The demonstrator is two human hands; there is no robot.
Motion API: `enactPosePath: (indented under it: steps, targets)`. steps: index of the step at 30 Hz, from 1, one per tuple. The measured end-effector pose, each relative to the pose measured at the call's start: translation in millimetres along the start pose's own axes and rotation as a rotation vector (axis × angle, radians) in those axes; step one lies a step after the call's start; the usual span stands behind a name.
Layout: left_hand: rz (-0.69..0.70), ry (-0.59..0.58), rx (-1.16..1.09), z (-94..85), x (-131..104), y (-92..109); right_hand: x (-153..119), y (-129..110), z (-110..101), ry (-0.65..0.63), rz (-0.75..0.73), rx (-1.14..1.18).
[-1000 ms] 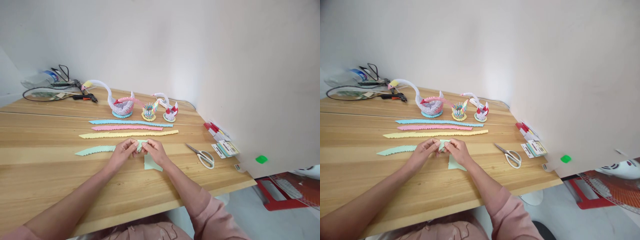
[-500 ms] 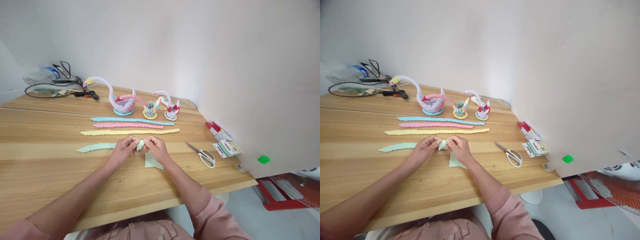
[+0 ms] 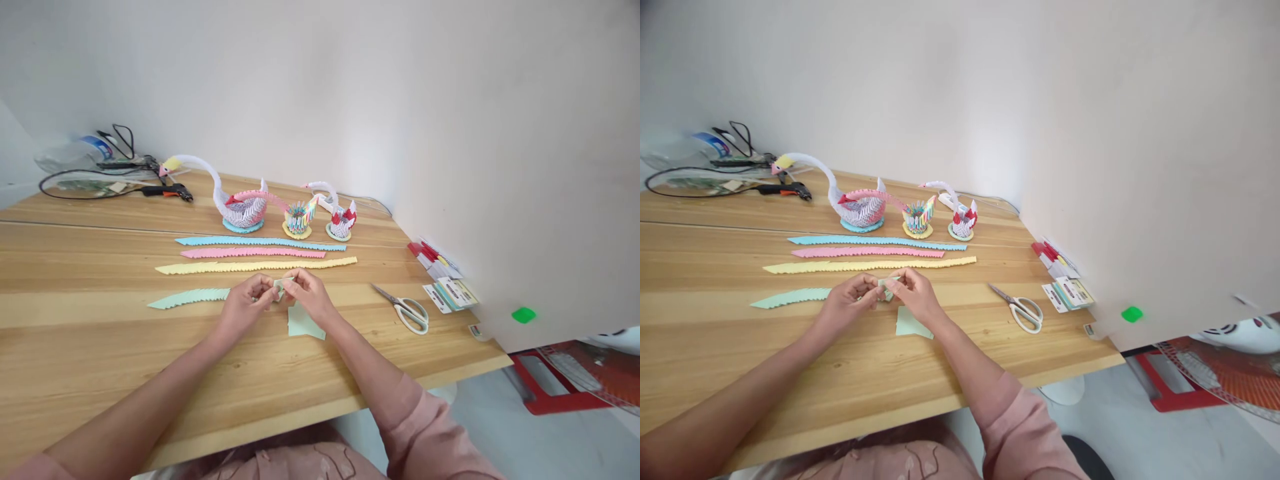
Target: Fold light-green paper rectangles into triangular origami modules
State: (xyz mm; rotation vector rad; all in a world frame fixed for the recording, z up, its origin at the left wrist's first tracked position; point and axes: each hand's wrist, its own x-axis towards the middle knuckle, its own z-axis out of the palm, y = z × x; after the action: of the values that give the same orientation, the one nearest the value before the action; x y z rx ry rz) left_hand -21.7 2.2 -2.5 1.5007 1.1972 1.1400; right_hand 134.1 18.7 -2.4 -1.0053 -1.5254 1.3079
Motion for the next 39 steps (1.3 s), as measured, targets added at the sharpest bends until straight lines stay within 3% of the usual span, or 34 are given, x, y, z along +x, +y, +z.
enactPosePath:
  steps: [4,11,16,28,39]
  targets:
    - [-0.005,0.012,-0.026,-0.1,0.1,-0.3,0.8,1.7,1.7,0.001,0.014,-0.04]
    - [-0.204,-0.135,-0.493,-4.3,4.4,-5.2,-0.2,-0.3,0.9,-0.041,-0.041,-0.005]
    - [-0.242,-0.123,-0.588,-4.0,4.0,-4.5,-1.2,-3.5,0.7,-0.009,-0.045,-0.067]
    - [-0.203,-0.138,-0.534,-4.0,5.3,-5.5,-0.8,-0.3,0.9,0.035,-0.055,-0.095]
    - [-0.185,-0.065,-0.222,-1.0,3.4,-2.1,-0.5,2.1,1.0,0.087,-0.046,-0.139]
